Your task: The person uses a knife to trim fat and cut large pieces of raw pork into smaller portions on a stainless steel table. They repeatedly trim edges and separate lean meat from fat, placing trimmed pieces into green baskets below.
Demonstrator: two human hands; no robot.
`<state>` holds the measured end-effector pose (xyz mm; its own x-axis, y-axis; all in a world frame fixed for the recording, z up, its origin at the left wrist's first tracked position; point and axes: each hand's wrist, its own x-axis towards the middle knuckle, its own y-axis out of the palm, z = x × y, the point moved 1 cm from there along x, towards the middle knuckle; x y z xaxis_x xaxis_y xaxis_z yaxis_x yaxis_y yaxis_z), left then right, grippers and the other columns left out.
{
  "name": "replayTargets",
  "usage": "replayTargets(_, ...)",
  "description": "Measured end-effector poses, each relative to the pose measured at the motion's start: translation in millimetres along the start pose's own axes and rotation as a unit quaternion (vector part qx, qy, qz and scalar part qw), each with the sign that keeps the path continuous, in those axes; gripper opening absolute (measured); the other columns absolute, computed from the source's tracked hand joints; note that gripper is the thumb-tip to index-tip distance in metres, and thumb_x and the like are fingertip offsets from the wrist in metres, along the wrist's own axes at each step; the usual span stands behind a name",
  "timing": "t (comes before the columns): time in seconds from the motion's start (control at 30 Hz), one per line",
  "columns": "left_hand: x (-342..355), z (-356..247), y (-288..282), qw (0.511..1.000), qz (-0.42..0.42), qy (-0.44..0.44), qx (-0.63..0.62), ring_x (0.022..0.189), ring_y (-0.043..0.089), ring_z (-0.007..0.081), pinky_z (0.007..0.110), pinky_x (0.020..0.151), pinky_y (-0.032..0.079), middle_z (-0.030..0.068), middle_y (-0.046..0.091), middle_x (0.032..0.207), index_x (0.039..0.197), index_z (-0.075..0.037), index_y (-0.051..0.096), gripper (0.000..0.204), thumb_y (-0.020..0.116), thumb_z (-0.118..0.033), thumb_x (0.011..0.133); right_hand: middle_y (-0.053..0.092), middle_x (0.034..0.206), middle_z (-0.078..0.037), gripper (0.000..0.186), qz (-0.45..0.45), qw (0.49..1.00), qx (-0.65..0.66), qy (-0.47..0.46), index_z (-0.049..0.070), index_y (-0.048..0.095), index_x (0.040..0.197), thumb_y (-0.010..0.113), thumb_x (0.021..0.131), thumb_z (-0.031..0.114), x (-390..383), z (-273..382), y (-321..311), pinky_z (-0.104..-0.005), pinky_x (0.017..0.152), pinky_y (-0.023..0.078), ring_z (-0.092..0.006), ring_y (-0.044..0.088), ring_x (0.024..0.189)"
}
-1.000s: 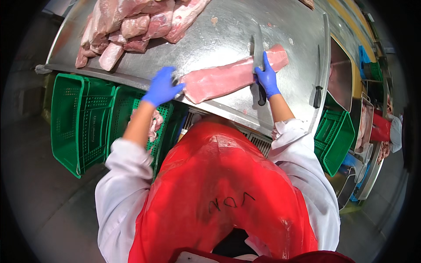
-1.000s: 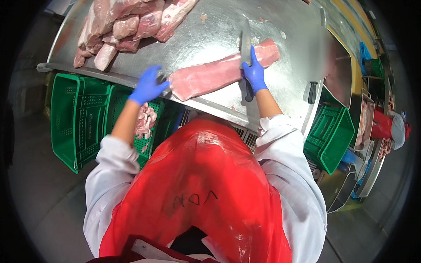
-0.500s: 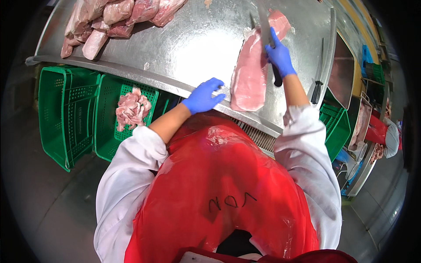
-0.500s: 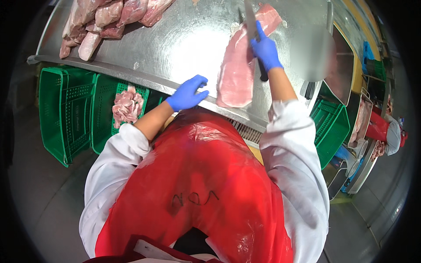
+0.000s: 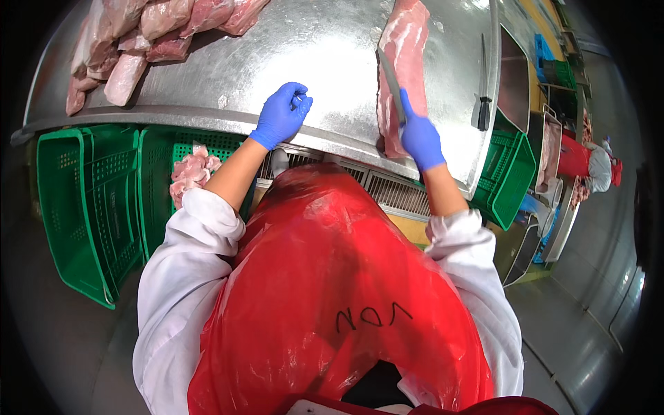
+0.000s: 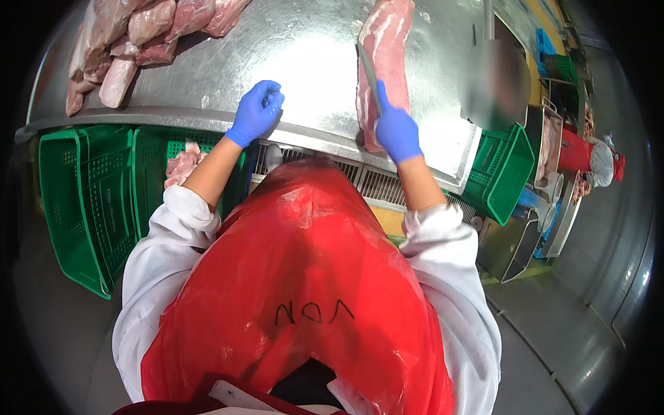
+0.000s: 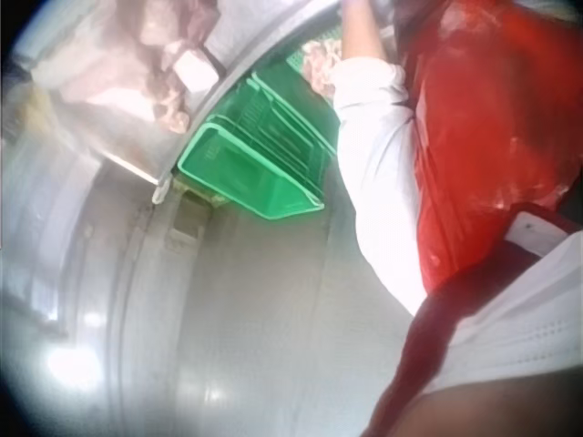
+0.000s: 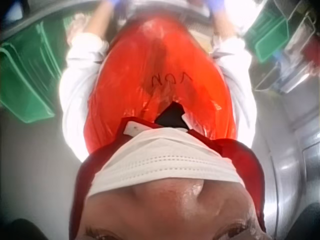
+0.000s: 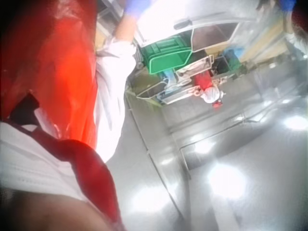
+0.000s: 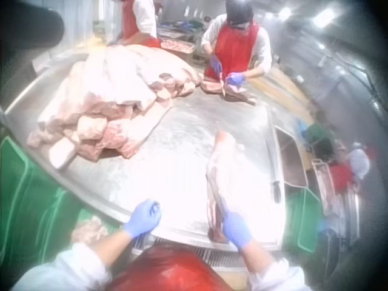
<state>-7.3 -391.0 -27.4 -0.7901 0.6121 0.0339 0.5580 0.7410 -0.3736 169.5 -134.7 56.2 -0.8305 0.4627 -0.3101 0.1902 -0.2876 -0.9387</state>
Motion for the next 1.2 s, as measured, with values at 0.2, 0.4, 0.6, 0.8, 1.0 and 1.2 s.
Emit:
replayTargets(0.2, 19.7, 3.8, 7.3, 0.998, -0.037, 0.012, -0.047, 0.067, 0.058, 0.0142, 0.031, 0.066, 0.051, 0.0061, 0.064, 0.079, 0.106, -0.001, 0.064, 0.025, 0.071, -0.020, 0.091, 0.064, 0.077, -0.032, 0.079, 0.023, 0.997, 0.047, 0.055, 0.022, 0.019, 0.161, 0.053, 0.091, 0.008, -100.6, 0.3, 23.6, -0.0554, 0.066, 0.050, -0.0480, 0.064, 0.068)
replayTargets(0.4, 48.8, 0.8, 64.0, 0.989, 0.024, -0.100, -0.110, 0.068, 0.064, 0.0171, 0.033, 0.067, 0.053, 0.0091, 0.065, 0.074, 0.108, 0.000, 0.063, 0.028, 0.071, -0.022, 0.092, 0.067, 0.071, -0.019, 0.078, 0.125, 0.932, 0.316, 0.126, 0.023, 0.023, 0.162, 0.055, 0.093, 0.006, -231.7, -7.4, -16.7, -0.0429, 0.058, 0.053, -0.0293, 0.063, 0.055)
replayTargets(0.6, 55.4, -53.5, 177.0, 0.976, 0.122, -0.176, 0.049, 0.086, 0.070, 0.0385, 0.042, 0.085, 0.055, 0.0232, 0.072, 0.090, 0.108, 0.003, 0.067, 0.051, 0.070, -0.041, 0.083, 0.063, 0.067, -0.005, 0.083, -0.071, 0.904, 0.360, 0.219, 0.026, 0.025, 0.162, 0.055, 0.090, 0.000, -178.2, -36.4, -71.4, -0.0270, 0.051, 0.049, -0.0083, 0.052, 0.052)
replayTargets(0.8, 64.4, -31.2, 179.2, 0.971, 0.181, -0.140, 0.065, 0.079, 0.069, 0.0373, 0.043, 0.076, 0.055, 0.0233, 0.071, 0.086, 0.084, 0.004, 0.070, 0.035, 0.068, -0.031, 0.081, 0.065, 0.069, -0.014, 0.078, -0.092, 0.916, 0.354, 0.166, 0.025, 0.023, 0.162, 0.055, 0.093, 0.007, -115.6, -35.3, -19.4, -0.0368, 0.058, 0.053, -0.0205, 0.060, 0.054)
replayTargets(1.0, 55.8, -4.8, 193.5, 0.960, 0.171, -0.177, -0.133, 0.063, 0.055, 0.0162, 0.036, 0.060, 0.048, 0.0100, 0.060, 0.068, 0.074, 0.002, 0.065, 0.013, 0.065, -0.009, 0.081, 0.065, 0.077, -0.029, 0.082, -0.059, 0.977, 0.193, 0.062, 0.025, 0.023, 0.161, 0.058, 0.089, 0.011, -36.5, -12.2, 22.3, -0.0536, 0.065, 0.051, -0.0478, 0.064, 0.069)
replayTargets(1.2, 59.8, 38.2, 207.4, 0.979, 0.108, -0.128, -0.119, 0.067, 0.063, 0.0351, 0.043, 0.068, 0.051, 0.0214, 0.067, 0.074, 0.076, 0.001, 0.068, 0.025, 0.066, -0.023, 0.081, 0.065, 0.080, -0.031, 0.082, 0.031, 0.993, 0.110, 0.039, 0.025, 0.021, 0.161, 0.059, 0.090, 0.012, -68.0, -4.7, 25.0, -0.0563, 0.067, 0.050, -0.0488, 0.065, 0.071)
